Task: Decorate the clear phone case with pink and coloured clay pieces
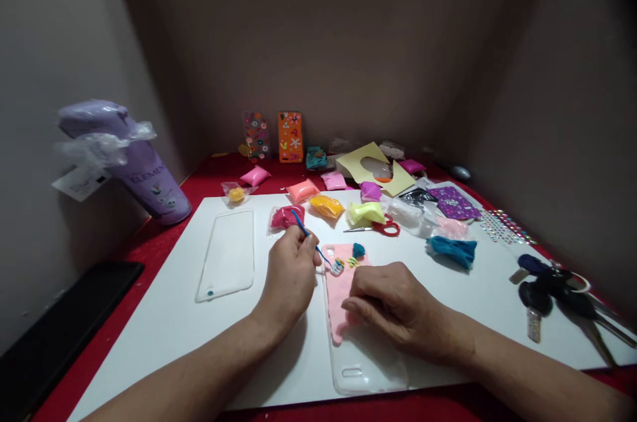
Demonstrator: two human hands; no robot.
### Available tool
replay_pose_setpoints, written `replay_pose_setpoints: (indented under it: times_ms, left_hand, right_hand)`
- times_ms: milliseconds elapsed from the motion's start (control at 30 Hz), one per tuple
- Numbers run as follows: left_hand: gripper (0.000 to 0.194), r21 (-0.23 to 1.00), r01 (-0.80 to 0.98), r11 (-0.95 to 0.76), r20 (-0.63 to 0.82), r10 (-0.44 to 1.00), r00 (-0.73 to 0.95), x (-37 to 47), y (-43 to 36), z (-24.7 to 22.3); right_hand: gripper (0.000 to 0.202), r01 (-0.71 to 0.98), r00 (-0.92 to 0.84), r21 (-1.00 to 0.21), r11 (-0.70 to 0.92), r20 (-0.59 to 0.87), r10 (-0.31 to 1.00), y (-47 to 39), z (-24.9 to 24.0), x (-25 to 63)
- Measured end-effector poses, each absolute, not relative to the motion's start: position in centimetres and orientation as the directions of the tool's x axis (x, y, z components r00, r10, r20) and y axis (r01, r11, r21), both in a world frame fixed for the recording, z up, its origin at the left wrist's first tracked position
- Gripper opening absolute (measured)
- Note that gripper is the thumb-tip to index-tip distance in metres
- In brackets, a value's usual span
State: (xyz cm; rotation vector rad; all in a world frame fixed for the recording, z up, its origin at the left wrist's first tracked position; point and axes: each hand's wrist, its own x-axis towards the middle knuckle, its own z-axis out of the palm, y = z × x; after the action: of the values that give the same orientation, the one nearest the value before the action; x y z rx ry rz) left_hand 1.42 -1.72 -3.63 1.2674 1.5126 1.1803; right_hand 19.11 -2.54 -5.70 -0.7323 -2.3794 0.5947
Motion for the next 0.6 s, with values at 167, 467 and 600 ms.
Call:
replay_pose_setpoints:
  times_ms: [167,467,600]
  left_hand:
    - [0.018,0.979,0.202,0.018,0.016,0.986,-0.166,1.47,-1.62,-3.53]
    - [0.021,0.975,0.222,0.014,0.014,0.992,-0.126,1.63,-1.9,-3.44]
    - [0.022,0.971,0.237,0.023,0.006,0.993,-0.119,1.71,-1.83,-3.36]
  right_hand:
    - [0.023,0.36,-0.688,-0.558,0.748,0.383,0.617,-2.49,-5.76,19.16]
    - [0.023,0.363,-0.689,-0.558,0.747,0.379,0.618,-2.53,-5.8,19.18]
    - [0.023,0.369,-0.688,-0.559,0.742,0.372,0.623,-2.5,-5.69,19.11]
